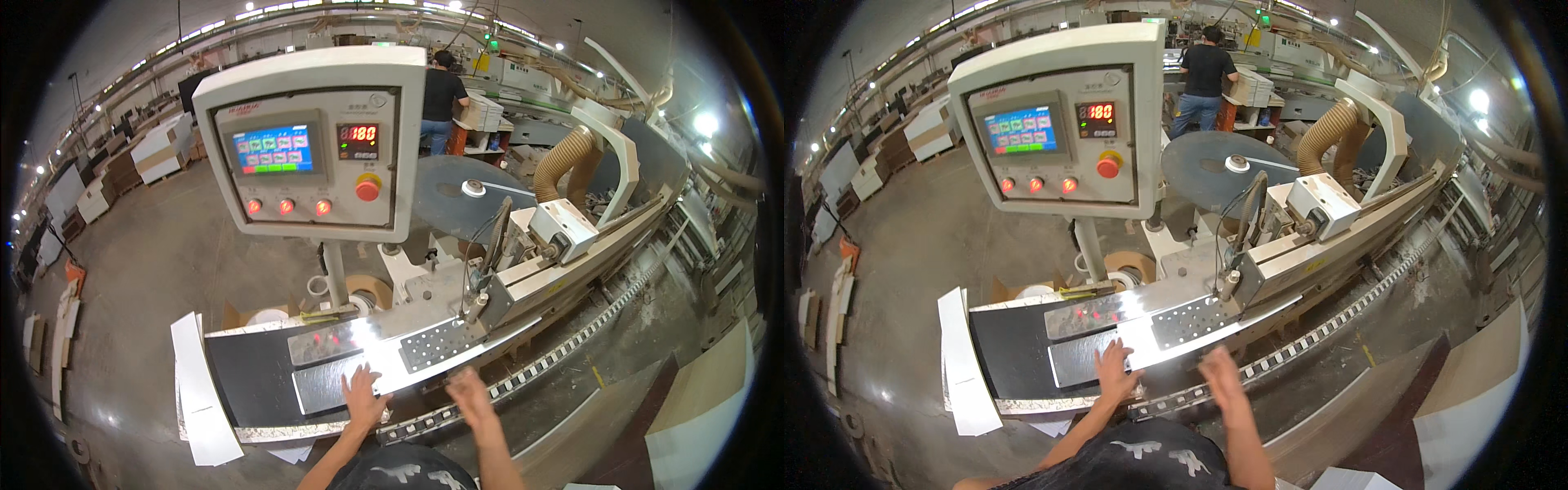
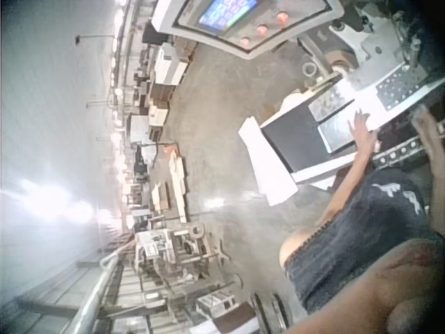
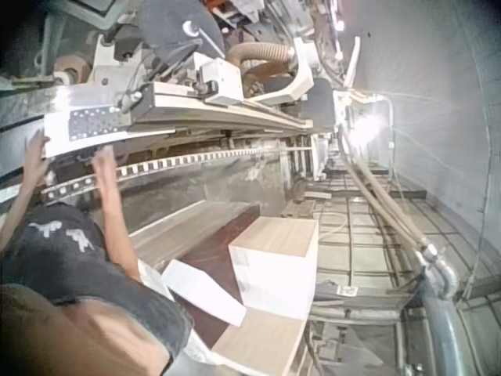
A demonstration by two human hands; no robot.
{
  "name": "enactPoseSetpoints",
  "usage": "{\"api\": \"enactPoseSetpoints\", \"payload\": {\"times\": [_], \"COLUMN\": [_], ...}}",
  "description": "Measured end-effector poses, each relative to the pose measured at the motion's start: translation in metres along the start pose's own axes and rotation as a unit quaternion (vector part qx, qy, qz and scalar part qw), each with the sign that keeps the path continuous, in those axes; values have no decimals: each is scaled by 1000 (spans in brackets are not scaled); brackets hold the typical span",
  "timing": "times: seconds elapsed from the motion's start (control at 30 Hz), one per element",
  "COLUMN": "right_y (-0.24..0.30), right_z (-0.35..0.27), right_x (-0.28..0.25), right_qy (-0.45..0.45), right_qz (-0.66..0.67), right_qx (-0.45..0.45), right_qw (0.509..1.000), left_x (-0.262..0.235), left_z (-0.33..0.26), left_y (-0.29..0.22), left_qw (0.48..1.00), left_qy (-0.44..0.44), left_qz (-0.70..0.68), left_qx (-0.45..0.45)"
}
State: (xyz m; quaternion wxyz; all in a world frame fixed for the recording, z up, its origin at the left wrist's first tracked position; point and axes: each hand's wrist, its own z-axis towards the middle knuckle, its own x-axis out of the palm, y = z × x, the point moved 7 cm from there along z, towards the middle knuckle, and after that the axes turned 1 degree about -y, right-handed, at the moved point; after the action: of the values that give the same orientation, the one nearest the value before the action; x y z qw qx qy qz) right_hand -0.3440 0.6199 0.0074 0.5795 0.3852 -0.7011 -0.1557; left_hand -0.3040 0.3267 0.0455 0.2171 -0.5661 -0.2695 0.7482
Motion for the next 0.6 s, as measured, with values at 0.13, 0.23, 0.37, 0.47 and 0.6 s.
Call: {"api": "enactPoseSetpoints", "payload": {"times": [0.13, 0.23, 0.37, 0.47, 0.6], "right_y": [-78, -68, -58, -38, -21], "right_z": [-32, -21, 23, 17, -51], "right_x": [78, 116, 82, 58, 32], "right_qy": [12, -41, -75, -146, -178], "right_qz": [38, 15, 120, 85, 63], "right_qx": [53, -2, -58, -93, -102], "right_qw": [998, 999, 988, 981, 977], "left_x": [17, 2, -33, -43, -39], "left_z": [12, 7, -26, -43, -65], "left_y": [-14, -9, 18, -24, -107], "left_qw": [997, 989, 972, 941, 885], "left_qy": [25, 96, 126, 100, 208], "left_qz": [-24, -74, -197, -322, -403], "left_qx": [66, 80, 26, 31, 107]}}
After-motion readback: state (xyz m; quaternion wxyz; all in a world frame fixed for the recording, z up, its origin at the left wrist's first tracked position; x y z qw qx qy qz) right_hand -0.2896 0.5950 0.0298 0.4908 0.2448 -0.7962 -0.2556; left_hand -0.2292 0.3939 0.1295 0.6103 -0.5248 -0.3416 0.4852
